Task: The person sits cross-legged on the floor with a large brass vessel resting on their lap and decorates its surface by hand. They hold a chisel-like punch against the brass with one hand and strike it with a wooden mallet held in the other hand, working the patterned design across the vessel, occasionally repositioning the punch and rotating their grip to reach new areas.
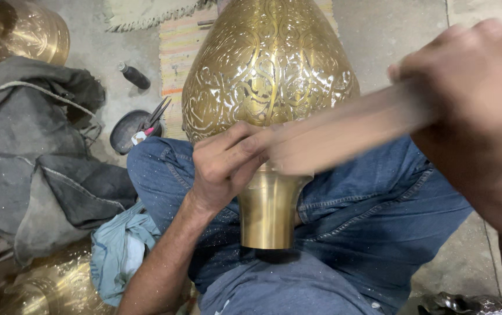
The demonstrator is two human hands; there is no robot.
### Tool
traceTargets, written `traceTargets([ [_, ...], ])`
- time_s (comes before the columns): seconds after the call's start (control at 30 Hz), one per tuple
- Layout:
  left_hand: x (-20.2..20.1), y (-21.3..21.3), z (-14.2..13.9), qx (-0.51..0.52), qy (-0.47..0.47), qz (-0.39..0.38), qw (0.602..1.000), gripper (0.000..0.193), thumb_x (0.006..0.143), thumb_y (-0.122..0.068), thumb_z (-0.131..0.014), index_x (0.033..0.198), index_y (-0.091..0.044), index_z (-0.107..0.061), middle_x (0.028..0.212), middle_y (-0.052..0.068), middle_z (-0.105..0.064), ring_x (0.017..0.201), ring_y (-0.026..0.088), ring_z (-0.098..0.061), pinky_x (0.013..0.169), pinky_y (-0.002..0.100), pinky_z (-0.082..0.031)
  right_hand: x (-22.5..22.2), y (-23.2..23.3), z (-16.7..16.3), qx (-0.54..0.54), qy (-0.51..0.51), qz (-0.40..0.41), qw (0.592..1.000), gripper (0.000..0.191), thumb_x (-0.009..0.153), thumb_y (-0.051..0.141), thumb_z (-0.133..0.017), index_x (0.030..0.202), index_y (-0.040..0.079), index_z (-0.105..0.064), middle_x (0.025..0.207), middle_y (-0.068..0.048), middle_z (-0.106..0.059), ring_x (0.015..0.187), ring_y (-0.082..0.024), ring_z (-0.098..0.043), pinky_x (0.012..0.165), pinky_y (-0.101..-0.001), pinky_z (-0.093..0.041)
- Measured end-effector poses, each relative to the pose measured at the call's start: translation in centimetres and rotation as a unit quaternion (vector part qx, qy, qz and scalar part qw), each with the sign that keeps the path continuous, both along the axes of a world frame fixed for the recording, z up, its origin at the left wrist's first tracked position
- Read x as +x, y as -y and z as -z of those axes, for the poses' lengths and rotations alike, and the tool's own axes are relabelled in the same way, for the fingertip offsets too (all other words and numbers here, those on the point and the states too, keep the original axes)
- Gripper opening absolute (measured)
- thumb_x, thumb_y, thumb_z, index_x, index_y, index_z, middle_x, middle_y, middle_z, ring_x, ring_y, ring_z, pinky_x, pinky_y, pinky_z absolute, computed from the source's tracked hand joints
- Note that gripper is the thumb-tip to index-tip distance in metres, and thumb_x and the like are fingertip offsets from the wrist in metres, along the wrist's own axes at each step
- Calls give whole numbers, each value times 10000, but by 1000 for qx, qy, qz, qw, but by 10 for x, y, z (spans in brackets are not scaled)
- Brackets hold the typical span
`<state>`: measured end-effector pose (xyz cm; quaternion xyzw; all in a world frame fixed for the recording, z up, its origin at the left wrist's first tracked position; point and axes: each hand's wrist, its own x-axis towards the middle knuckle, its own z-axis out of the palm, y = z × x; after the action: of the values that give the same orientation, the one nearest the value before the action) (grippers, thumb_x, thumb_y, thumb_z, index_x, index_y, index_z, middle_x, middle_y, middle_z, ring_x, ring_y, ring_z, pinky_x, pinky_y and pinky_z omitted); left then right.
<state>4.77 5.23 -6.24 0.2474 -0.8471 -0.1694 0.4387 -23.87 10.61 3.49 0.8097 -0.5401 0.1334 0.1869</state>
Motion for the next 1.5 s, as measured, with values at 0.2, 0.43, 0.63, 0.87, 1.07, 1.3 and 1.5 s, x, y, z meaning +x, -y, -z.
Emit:
traceTargets([
  [0.2, -11, -6, 17, 61, -102, -21, 993, 314, 913, 80, -711, 1204, -15, -643, 1072, 126, -725, 917, 229, -746, 777, 333, -637, -7, -5, -1, -56, -36, -3, 998, 250, 947, 10, -830, 1136, 40, -669, 1033, -101, -657, 957, -242, -592, 860, -358, -522],
  [0.43, -8, -13, 34, -17, -56, -84, 995, 377, 862, 29, -777, 1220, -26, -670, 991, 118, -731, 818, 213, -742, 673, 323, -622, -3, -1, -8, 13, 90, -9, 996, 244, 981, 20, -818, 1157, -21, -654, 1058, -155, -632, 910, -264, -610, 772, -357, -498],
  [0.63, -12, -8, 36, -12, -72, -59, 996, 394, 860, -1, -842, 1218, -48, -685, 1021, 99, -743, 797, 181, -744, 677, 298, -629, 6, 13, -19, -13, 2, -32, 999, 254, 865, -6, -874, 1031, 42, -688, 952, -115, -640, 855, -260, -640, 783, -389, -528],
  [0.87, -2, -8, 37, 6, -32, -73, 997, 317, 839, 38, -802, 1124, -46, -692, 1007, 92, -737, 776, 178, -720, 617, 305, -593, 14, 8, -25, 50, 107, -34, 992, 257, 932, 80, -826, 1093, 27, -632, 991, -79, -617, 874, -224, -618, 778, -362, -508],
  [1.07, -3, -5, 29, -3, -41, -49, 998, 325, 866, 13, -839, 1161, -22, -705, 1007, 88, -721, 794, 191, -728, 665, 323, -603, 4, 17, -15, 1, 94, -89, 992, 249, 928, -57, -846, 1092, -24, -660, 973, -166, -621, 884, -288, -609, 778, -385, -502],
  [1.3, -4, -3, 15, 4, -30, -41, 999, 315, 827, 44, -814, 1105, -30, -687, 981, 86, -711, 780, 196, -719, 626, 314, -589, 16, 6, -18, 97, 261, 28, 960, 264, 875, 100, -817, 1061, 57, -635, 946, -40, -625, 891, -185, -643, 802, -325, -526],
  [1.5, -4, 1, 6, -9, -25, -31, 999, 312, 843, 25, -834, 1110, -37, -684, 986, 77, -687, 821, 217, -721, 691, 344, -592, 26, 11, -34, -15, -13, -18, 1000, 246, 782, -31, -847, 972, 11, -698, 907, -123, -648, 878, -293, -624, 798, -403, -516],
])
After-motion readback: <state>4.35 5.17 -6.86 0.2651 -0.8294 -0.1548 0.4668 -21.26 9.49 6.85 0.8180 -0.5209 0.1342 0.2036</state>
